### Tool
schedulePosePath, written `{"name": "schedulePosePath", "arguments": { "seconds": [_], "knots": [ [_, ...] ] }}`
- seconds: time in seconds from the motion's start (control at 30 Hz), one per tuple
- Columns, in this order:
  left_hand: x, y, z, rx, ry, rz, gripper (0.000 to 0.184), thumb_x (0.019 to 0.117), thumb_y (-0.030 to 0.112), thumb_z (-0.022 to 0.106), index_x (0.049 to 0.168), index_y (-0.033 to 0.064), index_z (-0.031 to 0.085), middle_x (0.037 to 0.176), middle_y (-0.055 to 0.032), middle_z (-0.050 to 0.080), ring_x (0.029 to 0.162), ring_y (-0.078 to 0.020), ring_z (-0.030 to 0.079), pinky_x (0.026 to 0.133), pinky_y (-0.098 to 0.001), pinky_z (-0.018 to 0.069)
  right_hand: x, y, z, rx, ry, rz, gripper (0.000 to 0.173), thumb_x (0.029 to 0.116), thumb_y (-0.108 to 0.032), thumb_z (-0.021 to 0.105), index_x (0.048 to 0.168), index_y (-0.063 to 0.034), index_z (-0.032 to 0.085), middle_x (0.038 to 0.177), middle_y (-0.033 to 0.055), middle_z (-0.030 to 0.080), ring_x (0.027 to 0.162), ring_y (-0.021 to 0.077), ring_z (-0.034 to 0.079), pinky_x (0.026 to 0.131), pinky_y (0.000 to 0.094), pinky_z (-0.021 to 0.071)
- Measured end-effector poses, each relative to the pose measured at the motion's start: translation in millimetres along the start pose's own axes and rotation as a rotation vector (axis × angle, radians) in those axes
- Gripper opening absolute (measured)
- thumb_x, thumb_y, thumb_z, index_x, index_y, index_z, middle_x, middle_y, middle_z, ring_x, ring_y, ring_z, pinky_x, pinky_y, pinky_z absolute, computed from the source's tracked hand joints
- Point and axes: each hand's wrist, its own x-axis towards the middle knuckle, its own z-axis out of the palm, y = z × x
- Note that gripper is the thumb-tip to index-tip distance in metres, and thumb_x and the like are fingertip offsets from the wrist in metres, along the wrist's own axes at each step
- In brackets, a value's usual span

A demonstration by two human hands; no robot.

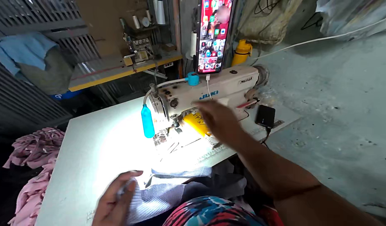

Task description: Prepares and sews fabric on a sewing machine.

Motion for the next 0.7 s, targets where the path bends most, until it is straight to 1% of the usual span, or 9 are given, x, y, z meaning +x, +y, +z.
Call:
{"name": "schedulePosePath", "arguments": {
  "seconds": [0.03, 0.1, 0.2, 0.27, 0.37, 0.43, 0.5, 0.6, 0.7],
  "knots": [
    [-1.1, -1.4, 11.1, 0.007, -0.089, -0.028, 0.029, 0.1029, 0.016, 0.055, 0.129, 0.0213, 0.066, 0.111, 0.017, 0.07, 0.09, 0.0091, 0.063, 0.08, -0.0121, 0.0531, -16.9, -18.7, 8.1, 0.111, -0.084, -0.113, 0.031, 0.1031, -0.009, 0.053, 0.129, -0.0039, 0.069, 0.114, 0.0181, 0.072, 0.101, 0.0315, 0.071, 0.087, 0.0502, 0.0586],
    [-2.2, -8.2, 34.8, -0.028, -0.258, -0.057, 0.038, 0.0997, 0.017, 0.06, 0.137, 0.0096, 0.06, 0.105, 0.0116, 0.072, 0.089, 0.008, 0.065, 0.081, -0.0145, 0.0553, -44.9, -48.9, 26.8, 0.326, -0.24, -0.357, 0.031, 0.1, -0.007, 0.054, 0.124, -0.0056, 0.072, 0.1, 0.0147, 0.073, 0.087, 0.0266, 0.072, 0.074, 0.0447, 0.0591],
    [-2.2, -20.9, 45.5, -0.121, -0.437, -0.041, 0.021, 0.1047, 0.028, 0.057, 0.115, 0.0171, 0.072, 0.108, 0.014, 0.073, 0.102, 0.0075, 0.065, 0.093, -0.0178, 0.0547, -59.3, -66.7, 36.3, 0.456, -0.355, -0.503, 0.032, 0.0989, -0.008, 0.055, 0.126, -0.0073, 0.071, 0.092, 0.0122, 0.072, 0.076, 0.0243, 0.07, 0.063, 0.0411, 0.0558],
    [-5.3, -22.4, 31.9, -0.152, -0.454, -0.044, 0.021, 0.106, 0.032, 0.055, 0.11, 0.0224, 0.073, 0.101, 0.0155, 0.072, 0.091, 0.0091, 0.064, 0.082, -0.0142, 0.0538, -57.0, -57.5, 29.9, 0.511, -0.408, -0.437, 0.029, 0.103, -0.013, 0.055, 0.127, -0.0054, 0.07, 0.092, 0.0113, 0.073, 0.075, 0.0204, 0.068, 0.067, 0.0376, 0.0565],
    [-11.0, -17.4, -2.1, -0.204, -0.303, -0.108, 0.019, 0.105, 0.037, 0.055, 0.109, 0.0338, 0.073, 0.086, 0.0196, 0.068, 0.073, 0.0103, 0.06, 0.066, -0.0103, 0.0511, -49.4, -26.7, 11.6, 0.533, -0.465, -0.292, 0.026, 0.1055, -0.019, 0.054, 0.116, -0.002, 0.071, 0.082, 0.0082, 0.068, 0.067, 0.0123, 0.059, 0.067, 0.0294, 0.0521],
    [-15.9, -14.6, -26.1, -0.18, -0.176, -0.137, 0.018, 0.104, 0.041, 0.056, 0.106, 0.0367, 0.073, 0.082, 0.021, 0.067, 0.069, 0.01, 0.059, 0.063, -0.0101, 0.0496, -51.2, 0.1, 4.4, 0.495, -0.446, -0.23, 0.024, 0.1059, -0.019, 0.053, 0.11, -0.0031, 0.07, 0.083, 0.0038, 0.067, 0.069, 0.0037, 0.058, 0.068, 0.0202, 0.0506],
    [-22.3, -14.7, -45.5, -0.131, -0.07, -0.143, 0.019, 0.1033, 0.044, 0.056, 0.102, 0.0359, 0.073, 0.081, 0.0209, 0.065, 0.068, 0.0094, 0.057, 0.062, -0.0098, 0.0485, -54.3, 23.6, -2.7, 0.428, -0.455, -0.171, 0.02, 0.1042, -0.019, 0.056, 0.104, -0.0057, 0.071, 0.084, -0.0002, 0.066, 0.071, 0.0001, 0.058, 0.068, 0.018, 0.051],
    [-29.4, -18.1, -61.3, -0.058, 0.033, -0.2, 0.019, 0.1038, 0.039, 0.056, 0.096, 0.0329, 0.073, 0.076, 0.0174, 0.064, 0.065, 0.0073, 0.057, 0.06, -0.0102, 0.0487, -60.0, 49.9, -16.3, 0.332, -0.462, -0.051, 0.013, 0.1011, -0.015, 0.06, 0.099, -0.0054, 0.068, 0.084, 0.0008, 0.065, 0.069, 0.0049, 0.059, 0.064, 0.0246, 0.0533],
    [-31.8, -19.6, -65.9, 0.045, 0.042, -0.27, 0.023, 0.1056, 0.033, 0.051, 0.093, 0.0274, 0.07, 0.074, 0.0133, 0.063, 0.063, 0.0035, 0.057, 0.059, -0.0139, 0.0501, -66.7, 70.5, -16.9, 0.354, -0.419, 0.107, 0.011, 0.1002, -0.017, 0.059, 0.098, -0.0095, 0.067, 0.075, -0.0034, 0.06, 0.059, 0.0028, 0.051, 0.054, 0.022, 0.0454]
  ]
}}
